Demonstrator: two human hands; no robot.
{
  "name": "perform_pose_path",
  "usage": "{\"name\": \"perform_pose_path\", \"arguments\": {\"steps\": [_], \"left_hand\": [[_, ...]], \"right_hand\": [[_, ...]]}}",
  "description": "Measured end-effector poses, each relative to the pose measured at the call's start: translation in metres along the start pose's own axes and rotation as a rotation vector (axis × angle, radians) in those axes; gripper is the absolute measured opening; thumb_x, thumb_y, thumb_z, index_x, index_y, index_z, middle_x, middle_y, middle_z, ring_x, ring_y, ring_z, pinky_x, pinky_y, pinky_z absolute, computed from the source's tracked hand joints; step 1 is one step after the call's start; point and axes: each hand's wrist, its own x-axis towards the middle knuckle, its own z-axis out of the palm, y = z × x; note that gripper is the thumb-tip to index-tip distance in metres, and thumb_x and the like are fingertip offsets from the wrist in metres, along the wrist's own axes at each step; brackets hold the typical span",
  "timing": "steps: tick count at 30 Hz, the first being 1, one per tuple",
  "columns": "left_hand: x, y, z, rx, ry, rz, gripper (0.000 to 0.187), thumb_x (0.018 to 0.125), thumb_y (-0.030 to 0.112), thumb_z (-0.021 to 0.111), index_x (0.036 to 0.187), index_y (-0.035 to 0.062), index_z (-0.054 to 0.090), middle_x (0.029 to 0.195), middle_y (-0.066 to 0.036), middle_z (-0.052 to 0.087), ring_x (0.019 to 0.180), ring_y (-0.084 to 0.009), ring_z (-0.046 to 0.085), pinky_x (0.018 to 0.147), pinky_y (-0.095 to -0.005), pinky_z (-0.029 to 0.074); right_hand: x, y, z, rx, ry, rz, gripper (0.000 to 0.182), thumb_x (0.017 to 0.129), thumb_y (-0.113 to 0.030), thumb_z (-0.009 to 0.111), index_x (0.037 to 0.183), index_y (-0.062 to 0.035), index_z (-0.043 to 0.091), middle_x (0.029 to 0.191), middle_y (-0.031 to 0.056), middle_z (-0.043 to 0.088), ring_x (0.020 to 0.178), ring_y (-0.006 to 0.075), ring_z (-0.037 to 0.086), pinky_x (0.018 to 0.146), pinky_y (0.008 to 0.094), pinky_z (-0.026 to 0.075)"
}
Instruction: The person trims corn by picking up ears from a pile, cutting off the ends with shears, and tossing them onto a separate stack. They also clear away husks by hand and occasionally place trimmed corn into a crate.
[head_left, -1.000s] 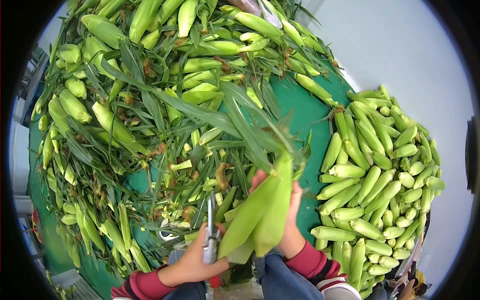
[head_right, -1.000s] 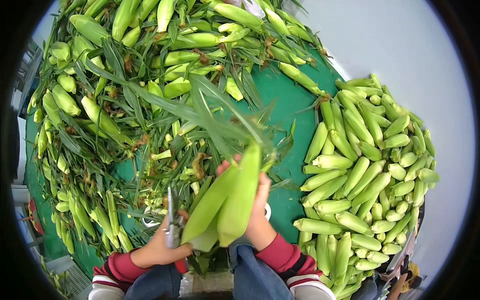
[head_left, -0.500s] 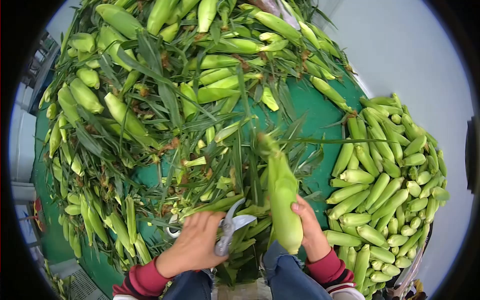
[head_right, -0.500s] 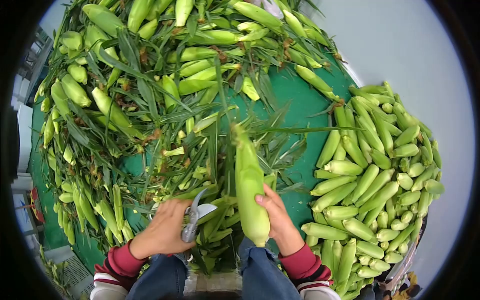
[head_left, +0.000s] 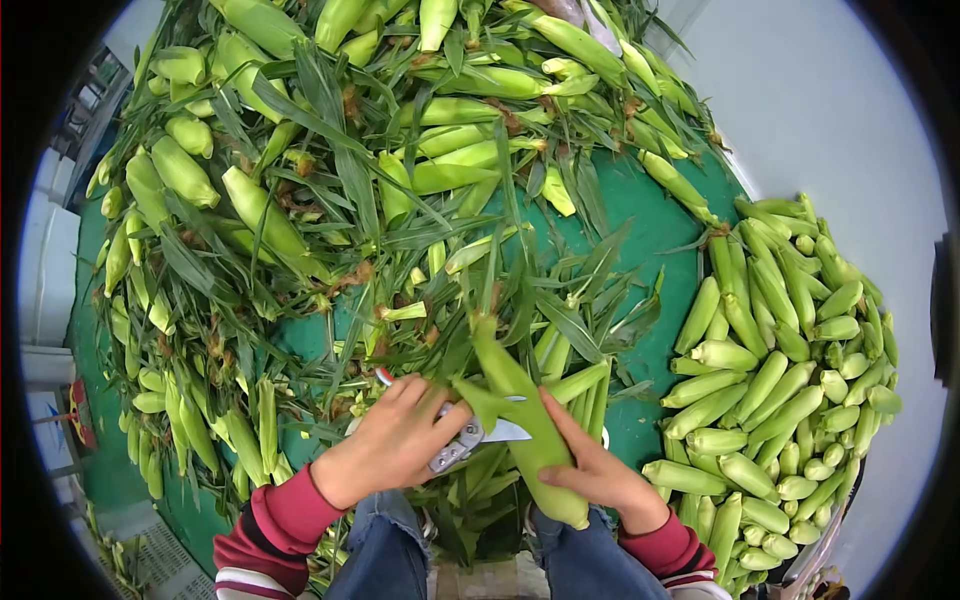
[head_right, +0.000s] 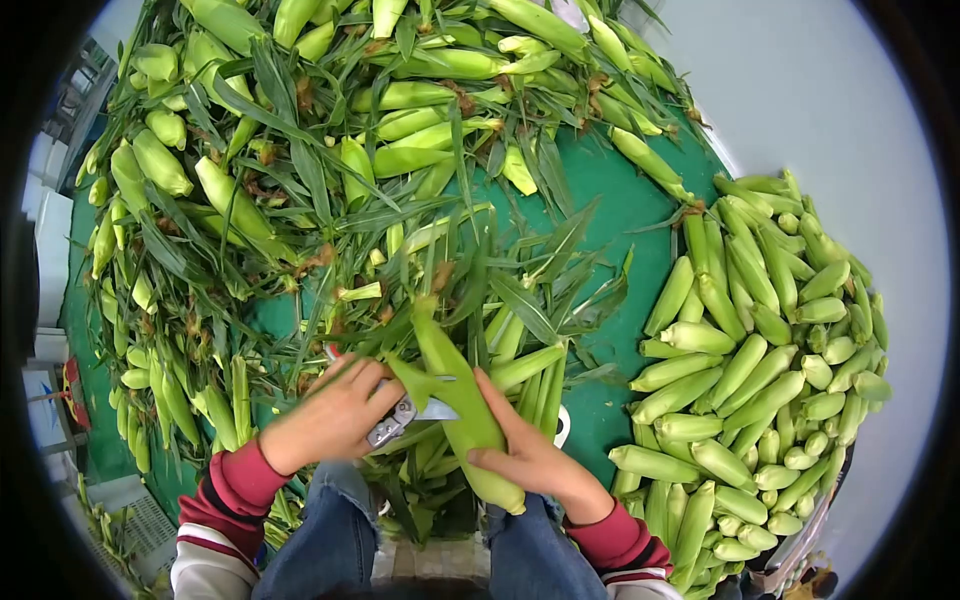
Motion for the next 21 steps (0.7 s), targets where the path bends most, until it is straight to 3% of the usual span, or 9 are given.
{"name": "perform_pose_path", "arguments": {"steps": [2,3,6,7,9,12,15,18,21], "left_hand": [[0.001,0.001,0.001,0.006,-0.100,-0.003,0.050,0.069,0.014,0.071,0.113,0.0067,0.050,0.080,-0.011,0.055,0.073,-0.0311,0.062,0.063,-0.0399,0.051],[-0.002,0.003,-0.002,-0.039,-0.212,-0.071,0.049,0.070,0.014,0.071,0.113,0.0061,0.050,0.085,-0.011,0.058,0.076,-0.0318,0.063,0.061,-0.0404,0.051],[-0.017,-0.008,0.000,-0.162,-0.123,-0.402,0.048,0.071,0.014,0.071,0.113,0.0056,0.049,0.089,-0.010,0.062,0.077,-0.0330,0.064,0.057,-0.0409,0.051],[-0.017,-0.009,-0.013,-0.332,-0.302,-0.670,0.054,0.072,0.015,0.071,0.118,0.0029,0.046,0.101,-0.016,0.061,0.088,-0.0348,0.063,0.067,-0.0408,0.051],[-0.034,-0.005,-0.005,-0.549,-0.341,-0.546,0.062,0.071,0.016,0.071,0.123,0.0010,0.043,0.106,-0.019,0.057,0.095,-0.0353,0.061,0.076,-0.0409,0.049],[-0.032,0.007,-0.005,-0.741,-0.410,-0.441,0.077,0.071,0.018,0.071,0.133,-0.0025,0.031,0.114,-0.023,0.050,0.106,-0.0357,0.054,0.092,-0.0397,0.043],[-0.027,0.002,0.011,-0.847,-0.370,-0.372,0.086,0.069,0.016,0.073,0.137,-0.0022,0.023,0.115,-0.022,0.051,0.111,-0.0326,0.052,0.095,-0.0362,0.041],[-0.015,-0.004,0.005,-0.823,-0.325,-0.249,0.082,0.068,0.016,0.071,0.133,-0.0052,0.026,0.120,-0.026,0.042,0.114,-0.0386,0.045,0.099,-0.0388,0.037],[-0.012,-0.012,0.007,-0.890,-0.322,-0.179,0.085,0.067,0.016,0.072,0.135,-0.0053,0.024,0.124,-0.025,0.040,0.118,-0.0369,0.042,0.101,-0.0382,0.035]], "right_hand": [[-0.001,-0.009,0.008,-0.030,0.000,0.040,0.090,0.077,0.001,0.059,0.151,-0.0029,0.008,0.151,0.0148,0.026,0.139,0.0229,0.025,0.114,0.0309,0.016],[-0.001,-0.010,0.008,-0.004,0.029,0.048,0.092,0.075,0.001,0.060,0.151,-0.0031,0.009,0.150,0.0146,0.028,0.138,0.0224,0.027,0.113,0.0312,0.018],[-0.006,-0.007,-0.004,0.121,0.082,0.087,0.093,0.074,0.001,0.064,0.151,-0.0029,0.012,0.145,0.0142,0.035,0.133,0.0206,0.034,0.110,0.0306,0.025],[-0.008,0.005,-0.012,0.200,0.076,0.101,0.091,0.075,0.001,0.065,0.150,-0.0024,0.014,0.142,0.0142,0.038,0.131,0.0197,0.036,0.108,0.0294,0.028],[-0.013,0.014,-0.015,0.464,0.086,0.108,0.081,0.076,0.000,0.063,0.147,-0.0017,0.024,0.138,0.0123,0.044,0.129,0.0178,0.040,0.106,0.0277,0.031],[-0.009,0.016,-0.014,0.739,0.018,0.150,0.079,0.072,-0.007,0.064,0.143,0.0010,0.030,0.124,0.0229,0.053,0.099,0.0311,0.063,0.086,0.0379,0.051],[-0.013,0.030,-0.015,0.646,-0.001,0.200,0.079,0.073,-0.015,0.066,0.141,0.0027,0.031,0.117,0.0278,0.055,0.087,0.0345,0.065,0.075,0.0411,0.054],[-0.017,0.019,-0.017,0.667,-0.102,0.246,0.083,0.071,-0.021,0.069,0.141,0.0027,0.031,0.111,0.0292,0.057,0.083,0.0346,0.065,0.073,0.0412,0.055],[-0.021,0.023,-0.024,0.727,-0.141,0.289,0.080,0.075,-0.019,0.064,0.144,0.0011,0.029,0.116,0.0239,0.057,0.082,0.0283,0.065,0.074,0.0368,0.054]]}}
